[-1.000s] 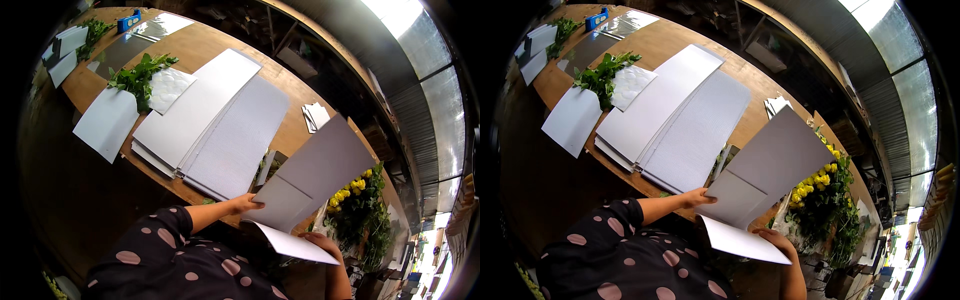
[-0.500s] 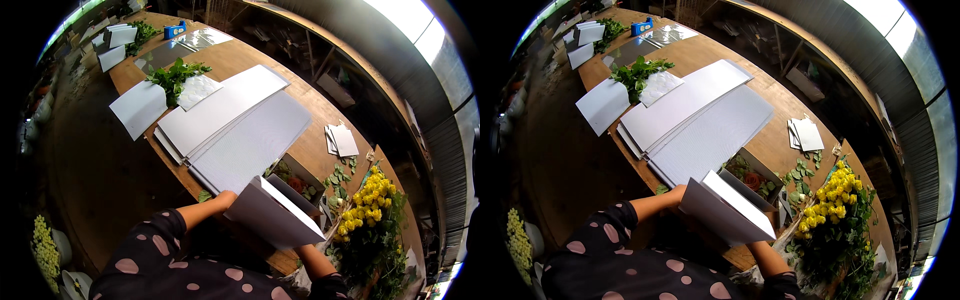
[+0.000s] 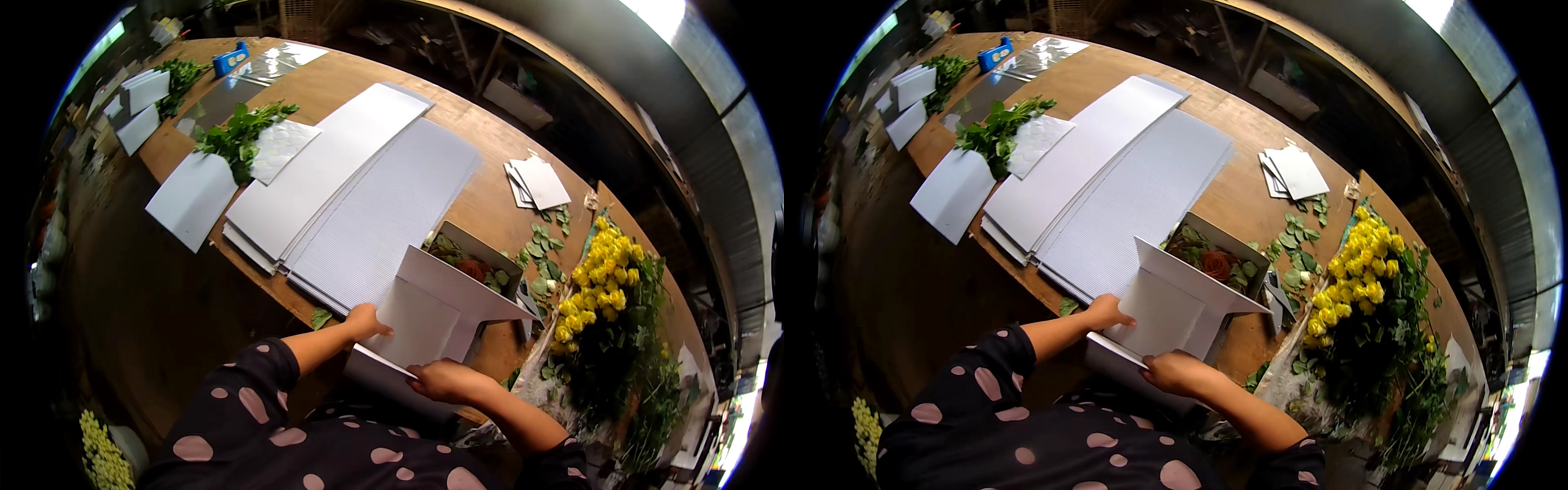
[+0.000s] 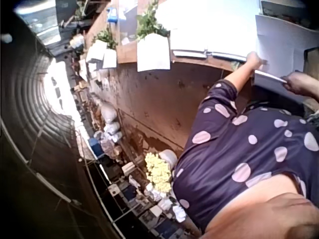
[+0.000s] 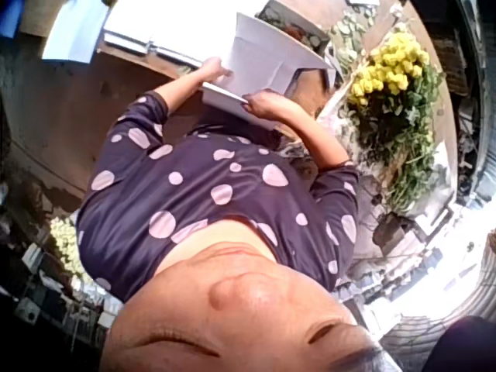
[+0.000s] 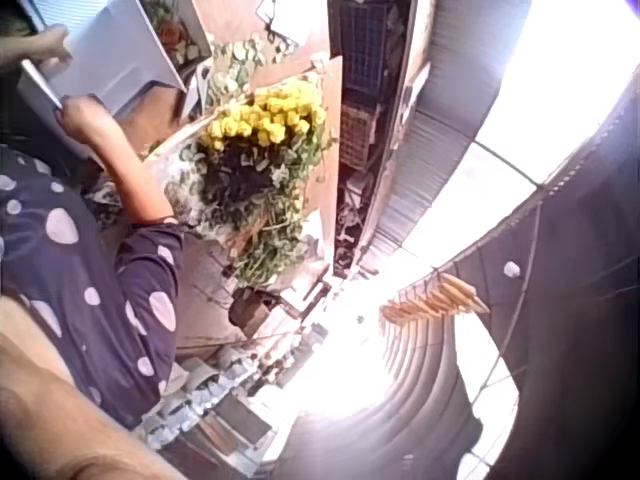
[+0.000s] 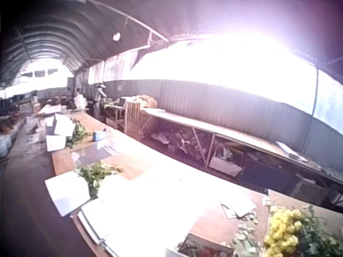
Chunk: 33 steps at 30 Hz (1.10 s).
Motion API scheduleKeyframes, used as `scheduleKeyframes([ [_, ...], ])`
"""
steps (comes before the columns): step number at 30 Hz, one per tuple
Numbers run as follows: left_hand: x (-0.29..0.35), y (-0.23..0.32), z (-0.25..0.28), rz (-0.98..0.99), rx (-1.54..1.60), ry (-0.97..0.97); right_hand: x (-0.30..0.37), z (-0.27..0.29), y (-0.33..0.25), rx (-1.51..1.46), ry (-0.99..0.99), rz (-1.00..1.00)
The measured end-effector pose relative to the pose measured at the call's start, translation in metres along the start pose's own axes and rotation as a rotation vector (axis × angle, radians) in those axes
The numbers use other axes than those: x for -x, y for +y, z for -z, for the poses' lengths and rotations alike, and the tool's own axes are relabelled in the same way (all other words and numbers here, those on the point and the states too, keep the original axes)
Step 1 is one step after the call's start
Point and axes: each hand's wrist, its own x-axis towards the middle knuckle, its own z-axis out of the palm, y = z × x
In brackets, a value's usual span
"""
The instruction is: The person arranges yellow roses and green leaves into a white box on a wooden table. They repeatedly pick flowers, place them into the box, and adjust the arrangement. The person also handles white paper sheets and a plastic-wrapped bundle of stems, placing them aside or into the box.
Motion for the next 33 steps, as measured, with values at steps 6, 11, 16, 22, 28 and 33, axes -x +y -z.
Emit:
scheduleKeyframes([
  [6, 0.014, 0.013, -0.013, -0.034, 0.110, -0.009, 0.021, -0.017, -0.002, -0.004, 0.109, -0.041],
  [11, 0.023, 0.017, -0.035, -0.052, 0.120, -0.028, 0.037, -0.031, 0.005, -0.013, 0.092, -0.022],
  [16, 0.022, 0.024, -0.042, -0.071, 0.222, -0.059, 0.047, -0.021, 0.032, -0.067, 0.018, 0.152],
  [22, 0.039, 0.079, -0.018, -0.117, -0.314, 0.195, -0.015, -0.049, 0.128, -0.943, 0.050, -0.029],
  [28, 0.022, 0.182, 0.013, -1.200, -0.663, 0.516, -0.026, -0.059, 0.141, -1.029, 0.049, -0.045],
  [33, -0.001, 0.196, 0.016, -0.957, -0.540, 0.201, -0.004, -0.086, 0.157, -1.134, 0.303, 0.151],
])
